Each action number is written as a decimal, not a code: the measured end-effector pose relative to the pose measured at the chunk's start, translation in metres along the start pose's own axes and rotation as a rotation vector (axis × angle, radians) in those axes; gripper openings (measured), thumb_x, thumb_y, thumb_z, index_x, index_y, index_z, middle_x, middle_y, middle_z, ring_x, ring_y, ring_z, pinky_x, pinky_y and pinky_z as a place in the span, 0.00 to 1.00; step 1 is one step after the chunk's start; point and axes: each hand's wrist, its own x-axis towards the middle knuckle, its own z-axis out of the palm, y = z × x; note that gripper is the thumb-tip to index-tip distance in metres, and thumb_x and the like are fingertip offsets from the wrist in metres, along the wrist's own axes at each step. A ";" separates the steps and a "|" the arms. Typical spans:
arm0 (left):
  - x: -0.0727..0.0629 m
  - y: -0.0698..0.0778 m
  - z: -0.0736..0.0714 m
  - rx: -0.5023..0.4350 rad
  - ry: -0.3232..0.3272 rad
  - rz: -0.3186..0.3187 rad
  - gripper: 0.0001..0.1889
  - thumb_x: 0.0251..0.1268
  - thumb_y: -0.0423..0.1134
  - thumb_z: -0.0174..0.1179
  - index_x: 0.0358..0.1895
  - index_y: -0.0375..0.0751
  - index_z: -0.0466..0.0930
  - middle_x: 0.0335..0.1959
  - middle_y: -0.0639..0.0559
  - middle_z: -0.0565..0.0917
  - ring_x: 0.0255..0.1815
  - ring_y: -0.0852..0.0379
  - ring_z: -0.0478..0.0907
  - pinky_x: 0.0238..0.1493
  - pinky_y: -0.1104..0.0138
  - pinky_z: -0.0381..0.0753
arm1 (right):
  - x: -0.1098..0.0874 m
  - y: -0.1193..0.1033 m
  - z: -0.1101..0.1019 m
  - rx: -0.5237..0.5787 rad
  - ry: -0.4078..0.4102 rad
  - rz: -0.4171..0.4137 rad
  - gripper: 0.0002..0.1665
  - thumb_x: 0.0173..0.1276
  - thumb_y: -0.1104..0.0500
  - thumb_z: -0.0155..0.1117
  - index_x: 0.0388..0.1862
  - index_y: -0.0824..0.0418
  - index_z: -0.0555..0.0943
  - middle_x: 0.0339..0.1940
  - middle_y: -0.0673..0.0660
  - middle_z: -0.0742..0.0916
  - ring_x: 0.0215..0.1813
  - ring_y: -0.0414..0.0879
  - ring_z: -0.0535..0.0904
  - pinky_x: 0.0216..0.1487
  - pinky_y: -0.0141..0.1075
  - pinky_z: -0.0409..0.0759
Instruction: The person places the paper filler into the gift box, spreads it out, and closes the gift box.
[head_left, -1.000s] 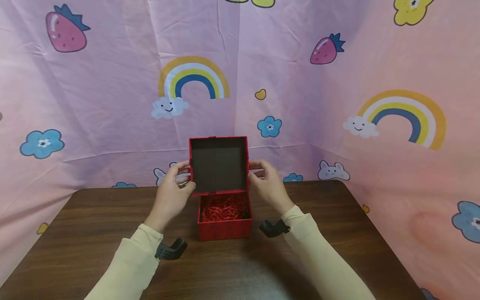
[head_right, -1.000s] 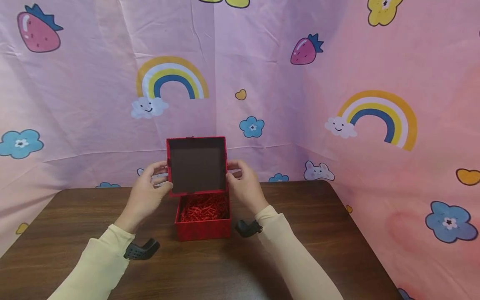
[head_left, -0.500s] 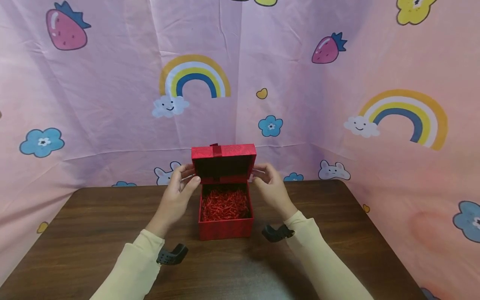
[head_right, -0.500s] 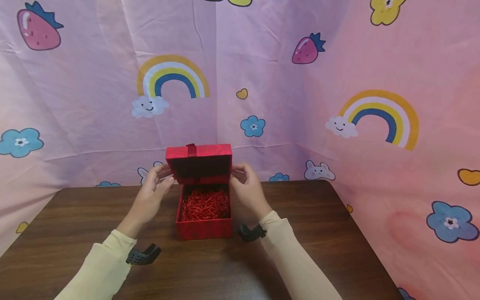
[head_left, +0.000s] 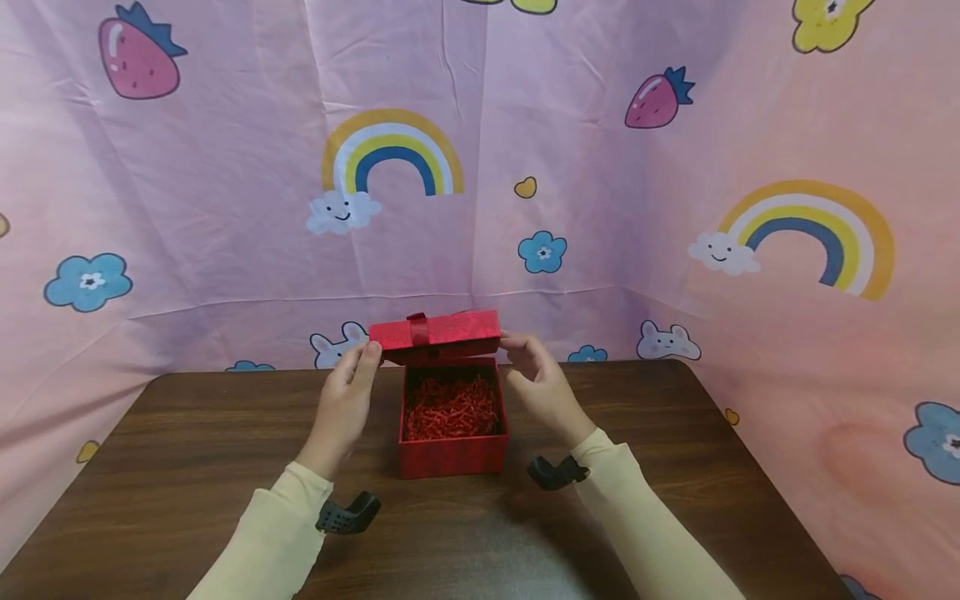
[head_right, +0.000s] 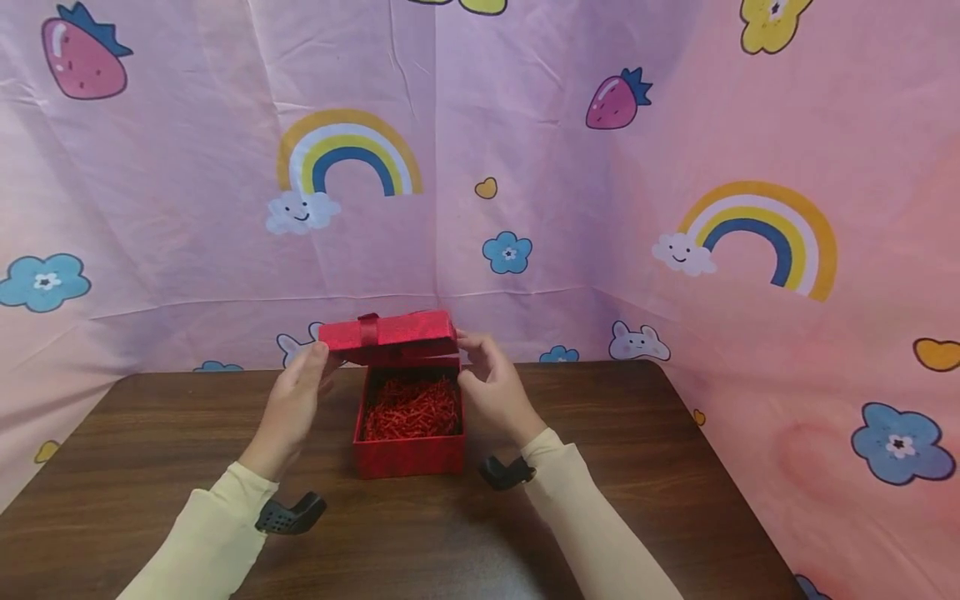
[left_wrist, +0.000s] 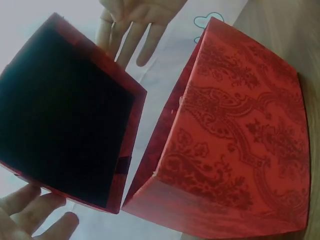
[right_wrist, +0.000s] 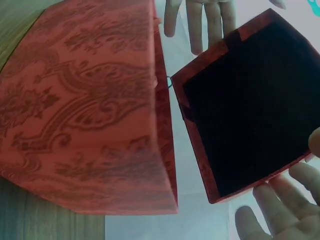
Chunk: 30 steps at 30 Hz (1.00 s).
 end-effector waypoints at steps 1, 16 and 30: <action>0.000 0.000 0.000 -0.001 0.004 -0.014 0.32 0.83 0.59 0.44 0.74 0.40 0.69 0.74 0.41 0.71 0.77 0.45 0.63 0.79 0.46 0.59 | 0.000 0.001 0.000 -0.011 0.000 -0.001 0.24 0.71 0.74 0.53 0.66 0.69 0.72 0.75 0.61 0.74 0.78 0.54 0.68 0.78 0.49 0.67; -0.006 -0.005 -0.010 0.059 -0.191 0.082 0.40 0.73 0.51 0.64 0.83 0.48 0.57 0.81 0.47 0.64 0.80 0.45 0.61 0.77 0.43 0.63 | -0.011 0.008 -0.008 0.093 -0.131 -0.015 0.35 0.77 0.63 0.48 0.81 0.64 0.58 0.79 0.64 0.68 0.79 0.58 0.63 0.76 0.50 0.69; -0.019 -0.025 -0.015 0.141 -0.223 0.121 0.49 0.64 0.50 0.73 0.84 0.57 0.53 0.81 0.49 0.62 0.81 0.42 0.59 0.73 0.37 0.66 | -0.031 0.017 -0.008 -0.001 -0.157 0.066 0.51 0.68 0.54 0.75 0.84 0.47 0.59 0.81 0.46 0.67 0.82 0.48 0.58 0.78 0.66 0.56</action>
